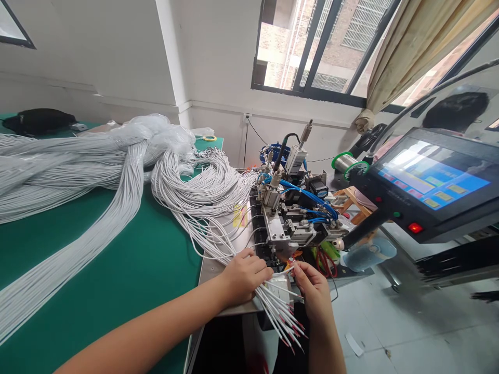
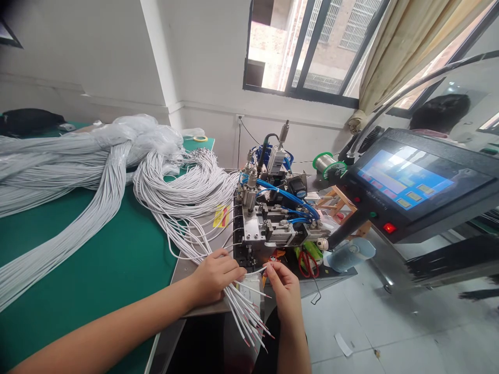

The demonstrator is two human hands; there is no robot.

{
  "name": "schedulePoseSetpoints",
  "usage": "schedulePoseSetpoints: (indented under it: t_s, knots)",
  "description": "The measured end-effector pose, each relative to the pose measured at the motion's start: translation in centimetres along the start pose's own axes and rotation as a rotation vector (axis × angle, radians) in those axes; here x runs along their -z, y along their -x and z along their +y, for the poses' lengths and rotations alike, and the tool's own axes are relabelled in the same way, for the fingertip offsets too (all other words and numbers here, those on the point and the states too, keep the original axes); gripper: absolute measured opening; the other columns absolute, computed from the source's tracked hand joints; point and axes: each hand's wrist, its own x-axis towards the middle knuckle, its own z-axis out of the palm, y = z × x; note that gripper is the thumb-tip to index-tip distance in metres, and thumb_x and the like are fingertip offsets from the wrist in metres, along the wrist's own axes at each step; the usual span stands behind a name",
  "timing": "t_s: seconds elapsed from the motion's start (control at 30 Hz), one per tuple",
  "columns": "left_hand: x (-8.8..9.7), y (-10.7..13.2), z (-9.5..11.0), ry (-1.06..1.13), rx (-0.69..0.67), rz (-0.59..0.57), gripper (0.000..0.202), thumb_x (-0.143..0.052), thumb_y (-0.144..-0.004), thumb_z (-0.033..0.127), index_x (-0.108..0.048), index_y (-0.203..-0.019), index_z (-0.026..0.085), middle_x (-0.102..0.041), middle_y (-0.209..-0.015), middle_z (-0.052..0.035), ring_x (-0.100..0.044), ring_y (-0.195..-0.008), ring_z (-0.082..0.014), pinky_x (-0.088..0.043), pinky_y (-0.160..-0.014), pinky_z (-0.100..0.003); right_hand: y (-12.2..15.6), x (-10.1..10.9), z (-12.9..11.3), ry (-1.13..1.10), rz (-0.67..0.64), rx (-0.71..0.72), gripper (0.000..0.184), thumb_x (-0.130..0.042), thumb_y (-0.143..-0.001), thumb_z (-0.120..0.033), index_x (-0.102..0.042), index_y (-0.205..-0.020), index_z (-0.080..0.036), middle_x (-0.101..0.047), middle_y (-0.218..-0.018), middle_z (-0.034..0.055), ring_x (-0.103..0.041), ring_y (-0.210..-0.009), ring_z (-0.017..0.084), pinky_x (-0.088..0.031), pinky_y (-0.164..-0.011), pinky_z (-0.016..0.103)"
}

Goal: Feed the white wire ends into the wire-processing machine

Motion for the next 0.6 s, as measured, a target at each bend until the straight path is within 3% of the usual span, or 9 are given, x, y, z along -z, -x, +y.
schedulePoseSetpoints:
  t_s: [0.6]
  knots:
    - [-0.1, 0.1, -0.1, 0.008, 0.006, -0.067, 0.021, -0.049, -0.077, 0.014, -0.056, -0.095, 0.019, -0.059, -0.074, -0.0004, -0.055, -0.066, -0.0148, -0.035, -0.072, -0.031, -0.4, 0.0, 1.2, -0.049, -0.011, -0.007, 0.034, -0.071, -0.076, -0.049, -0.07, -0.082, -0.015, -0.06, -0.067, 0.0026, -0.05, -0.058, 0.015, -0.038, -0.051, 0.024]
